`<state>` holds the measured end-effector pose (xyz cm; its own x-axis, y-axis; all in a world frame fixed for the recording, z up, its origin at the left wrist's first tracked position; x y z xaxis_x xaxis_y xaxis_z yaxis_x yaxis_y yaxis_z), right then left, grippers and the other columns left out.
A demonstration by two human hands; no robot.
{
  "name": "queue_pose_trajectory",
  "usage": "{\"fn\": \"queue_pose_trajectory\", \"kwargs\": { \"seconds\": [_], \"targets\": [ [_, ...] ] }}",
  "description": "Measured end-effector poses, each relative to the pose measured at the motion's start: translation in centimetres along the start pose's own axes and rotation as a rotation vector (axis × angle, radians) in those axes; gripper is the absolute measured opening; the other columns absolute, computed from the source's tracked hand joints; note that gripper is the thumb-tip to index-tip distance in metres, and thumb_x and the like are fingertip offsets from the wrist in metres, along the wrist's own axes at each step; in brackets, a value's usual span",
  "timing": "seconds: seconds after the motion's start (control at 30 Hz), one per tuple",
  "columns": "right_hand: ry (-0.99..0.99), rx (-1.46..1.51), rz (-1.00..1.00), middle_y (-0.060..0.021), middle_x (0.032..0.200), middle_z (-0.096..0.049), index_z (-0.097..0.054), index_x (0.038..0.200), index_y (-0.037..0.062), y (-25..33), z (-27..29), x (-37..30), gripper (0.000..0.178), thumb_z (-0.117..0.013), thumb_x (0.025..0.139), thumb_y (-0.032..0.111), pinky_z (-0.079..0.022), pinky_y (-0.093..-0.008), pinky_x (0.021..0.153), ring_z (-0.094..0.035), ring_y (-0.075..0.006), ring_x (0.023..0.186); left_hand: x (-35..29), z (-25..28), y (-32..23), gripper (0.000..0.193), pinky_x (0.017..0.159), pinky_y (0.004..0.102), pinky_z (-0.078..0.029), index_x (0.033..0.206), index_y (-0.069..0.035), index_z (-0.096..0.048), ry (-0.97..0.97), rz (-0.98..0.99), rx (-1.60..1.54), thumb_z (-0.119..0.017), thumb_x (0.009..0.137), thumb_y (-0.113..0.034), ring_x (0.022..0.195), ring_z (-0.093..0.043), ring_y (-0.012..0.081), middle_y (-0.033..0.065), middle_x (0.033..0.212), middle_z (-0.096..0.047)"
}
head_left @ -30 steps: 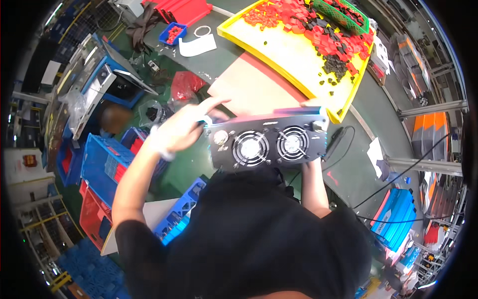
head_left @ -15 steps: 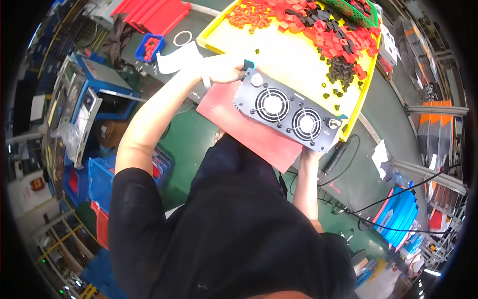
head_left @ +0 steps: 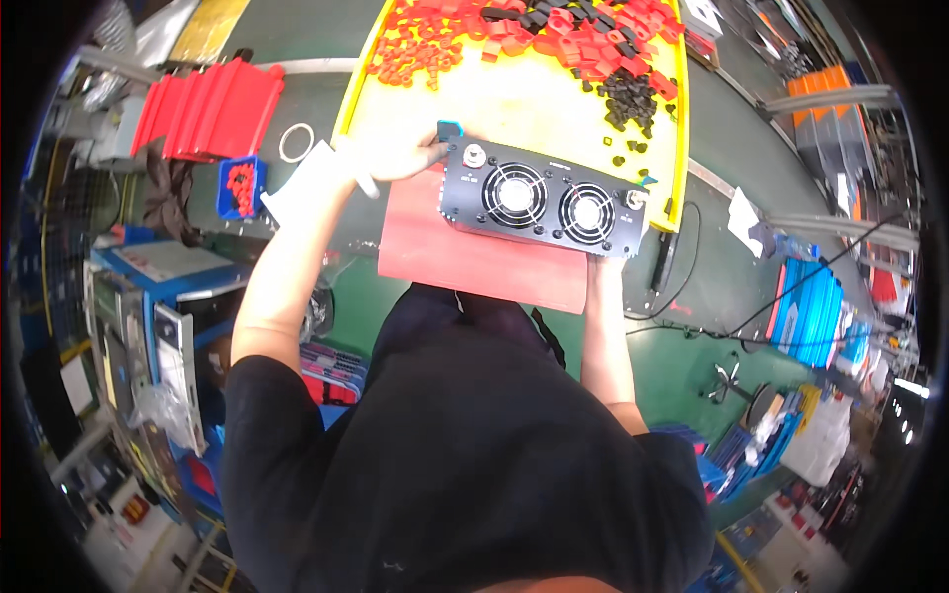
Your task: The person assembles an electronic device by fitting a fan module into a blue metal housing, installing protective plastic caps, and securing components with an electric screwdriver.
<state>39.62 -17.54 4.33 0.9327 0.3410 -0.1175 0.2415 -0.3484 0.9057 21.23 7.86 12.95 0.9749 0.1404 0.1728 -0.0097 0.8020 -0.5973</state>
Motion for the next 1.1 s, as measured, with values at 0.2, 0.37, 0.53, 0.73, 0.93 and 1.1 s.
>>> {"fn": "queue_pose_trajectory", "kwargs": {
  "seconds": [0.2,0.37,0.53,0.73,0.93,1.1],
  "targets": [
    [-0.098,0.102,0.014,-0.0022,0.094,-0.058,-0.052,0.111,0.0064,0.3,1.3,1.6,0.025,-0.046,0.093,0.022,-0.050,-0.0264,0.068,-0.058,-0.0113,0.078,1.2,-1.3,-1.6,0.036,0.091,0.0313,-0.041,0.127,-0.007,-0.048,0.373,0.333,-0.536,-0.044,0.091,-0.010,0.102,-0.052,0.0146,0.0078,0.111,-0.058],
    [0.028,-0.094,-0.074,-0.0052,0.088,-0.062,-0.059,0.107,0.0000,2.9,-0.7,0.2,0.029,-0.051,0.088,0.021,-0.048,-0.0283,0.078,-0.060,-0.0138,0.086,0.2,-1.9,0.1,0.037,0.097,0.0309,-0.038,0.128,-0.005,-0.046,0.266,0.274,-0.504,-0.047,0.091,-0.008,0.112,-0.049,0.0166,0.0080,0.118,-0.054],
    [0.070,-0.509,-0.093,0.0005,0.084,-0.061,-0.062,0.113,0.0057,4.4,2.7,1.2,0.031,-0.058,0.088,0.024,-0.039,-0.0179,0.071,-0.051,-0.0051,0.077,-0.9,-1.2,-0.9,0.054,0.075,0.0215,-0.042,0.130,-0.008,-0.046,0.164,0.326,-0.799,-0.040,0.079,0.011,0.088,-0.053,0.0089,0.0043,0.118,-0.056],
    [0.181,-0.815,-0.208,0.0025,0.061,-0.052,-0.063,0.082,0.0063,5.3,6.1,4.4,0.030,-0.048,0.093,0.029,-0.034,-0.0203,0.049,-0.044,-0.0041,0.052,-3.4,1.5,0.5,0.050,0.095,0.0263,-0.038,0.132,-0.002,-0.040,-0.015,0.391,-0.833,-0.045,0.084,0.006,0.114,-0.048,0.0151,0.0108,0.124,-0.053],
    [0.609,-1.560,0.239,-0.0143,0.081,-0.061,-0.064,0.084,0.0075,-0.4,4.4,1.2,0.022,-0.068,0.075,0.027,-0.048,-0.0411,0.070,-0.060,-0.0326,0.078,-5.9,1.5,6.7,0.031,0.082,0.0235,-0.040,0.118,-0.003,-0.056,-0.344,0.652,-0.621,-0.052,0.092,-0.020,0.098,-0.058,0.0118,0.0056,0.108,-0.063],
    [0.743,-1.835,0.326,-0.0086,0.101,-0.058,-0.063,0.090,0.0085,-2.4,6.2,0.6,0.027,-0.071,0.067,0.021,-0.042,-0.0408,0.087,-0.054,-0.0255,0.101,-2.3,1.9,8.1,0.027,0.080,0.0276,-0.046,0.101,0.004,-0.063,-0.439,0.679,-0.475,-0.054,0.091,-0.019,0.089,-0.061,0.0147,0.0081,0.096,-0.066]
  ]
}}
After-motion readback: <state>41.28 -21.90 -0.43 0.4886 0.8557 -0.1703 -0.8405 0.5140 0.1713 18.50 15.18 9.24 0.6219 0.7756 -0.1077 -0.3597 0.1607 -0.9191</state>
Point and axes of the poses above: each hand's wrist, its own x-axis towards the middle knuckle, its own z-axis out of the back of the hand, y = z × x, the point moved 8 cm from there along x, towards the middle knuckle
